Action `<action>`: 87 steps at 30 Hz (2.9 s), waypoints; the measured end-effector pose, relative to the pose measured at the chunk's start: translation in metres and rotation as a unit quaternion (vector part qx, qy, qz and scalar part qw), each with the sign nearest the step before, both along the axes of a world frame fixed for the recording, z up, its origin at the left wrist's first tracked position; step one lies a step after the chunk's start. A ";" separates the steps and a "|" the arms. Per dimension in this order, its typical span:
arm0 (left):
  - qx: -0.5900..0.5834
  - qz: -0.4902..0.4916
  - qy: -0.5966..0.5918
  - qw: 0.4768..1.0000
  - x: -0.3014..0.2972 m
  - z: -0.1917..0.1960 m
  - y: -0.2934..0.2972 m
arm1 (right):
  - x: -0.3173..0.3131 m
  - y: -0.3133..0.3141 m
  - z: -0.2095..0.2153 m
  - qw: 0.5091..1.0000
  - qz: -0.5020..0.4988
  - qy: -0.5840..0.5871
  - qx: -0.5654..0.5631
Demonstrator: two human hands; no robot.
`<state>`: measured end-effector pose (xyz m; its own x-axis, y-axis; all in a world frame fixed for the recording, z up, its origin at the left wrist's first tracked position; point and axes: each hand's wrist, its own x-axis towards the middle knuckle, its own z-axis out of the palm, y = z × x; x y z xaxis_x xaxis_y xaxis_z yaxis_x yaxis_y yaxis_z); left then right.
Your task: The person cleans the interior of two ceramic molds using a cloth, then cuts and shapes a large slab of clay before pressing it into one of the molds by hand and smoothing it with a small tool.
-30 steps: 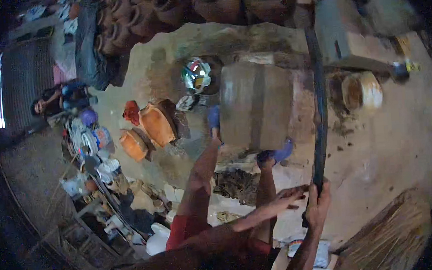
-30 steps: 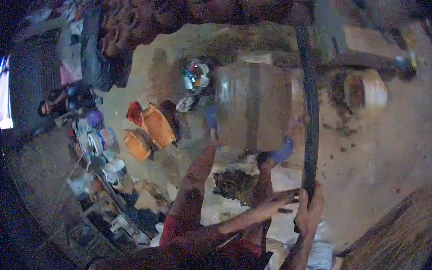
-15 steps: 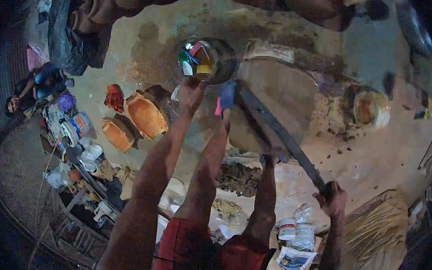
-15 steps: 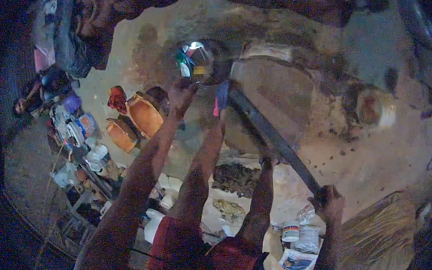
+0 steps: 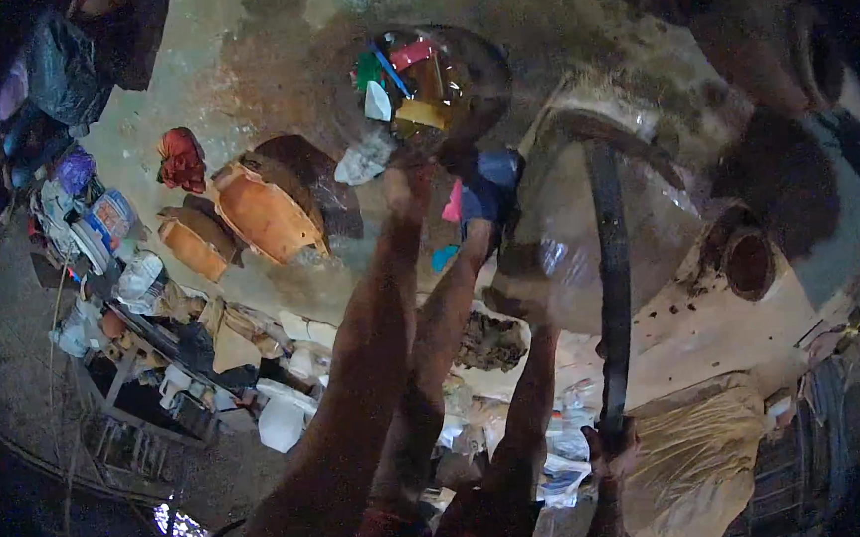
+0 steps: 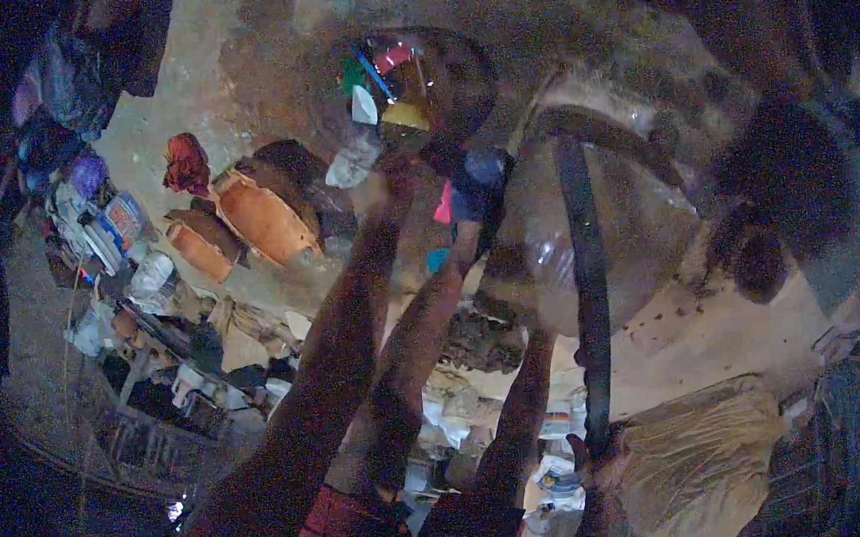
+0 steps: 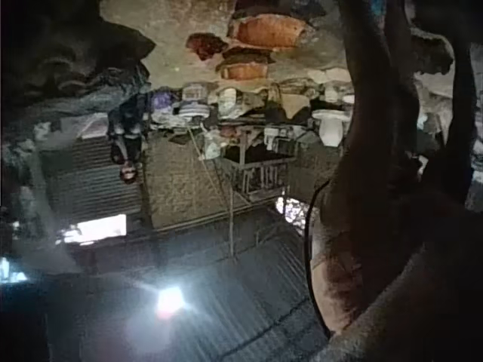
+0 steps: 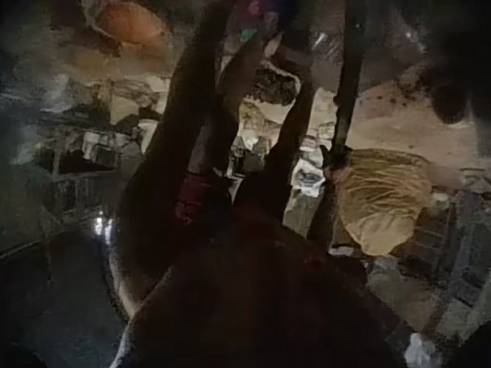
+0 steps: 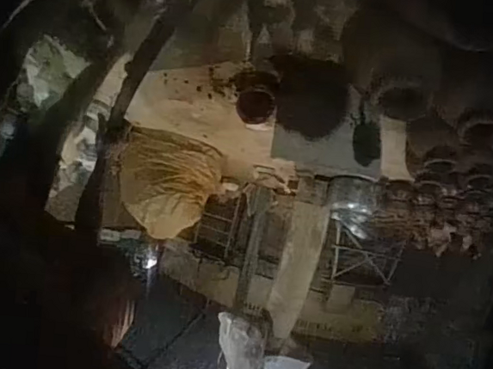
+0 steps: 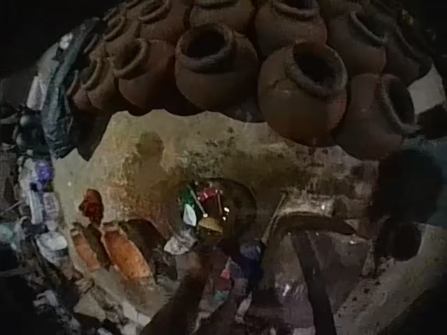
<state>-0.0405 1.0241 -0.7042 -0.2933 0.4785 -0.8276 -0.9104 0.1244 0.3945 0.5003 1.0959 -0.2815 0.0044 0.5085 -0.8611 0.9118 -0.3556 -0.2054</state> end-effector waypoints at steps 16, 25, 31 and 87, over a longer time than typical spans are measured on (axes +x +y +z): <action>-0.236 -0.260 0.582 0.734 -0.076 0.147 0.111 | -0.049 0.126 -0.042 0.968 0.249 -0.020 0.017; 0.159 -0.744 0.526 0.381 0.047 0.234 0.204 | -0.044 0.276 -0.111 0.874 0.443 0.125 0.156; 0.035 -0.646 0.648 0.402 0.055 0.203 0.241 | -0.042 0.339 -0.165 0.860 0.443 0.048 0.250; -0.011 -0.682 0.609 0.406 0.089 0.155 0.242 | 0.017 0.317 -0.225 0.909 0.386 -0.077 0.140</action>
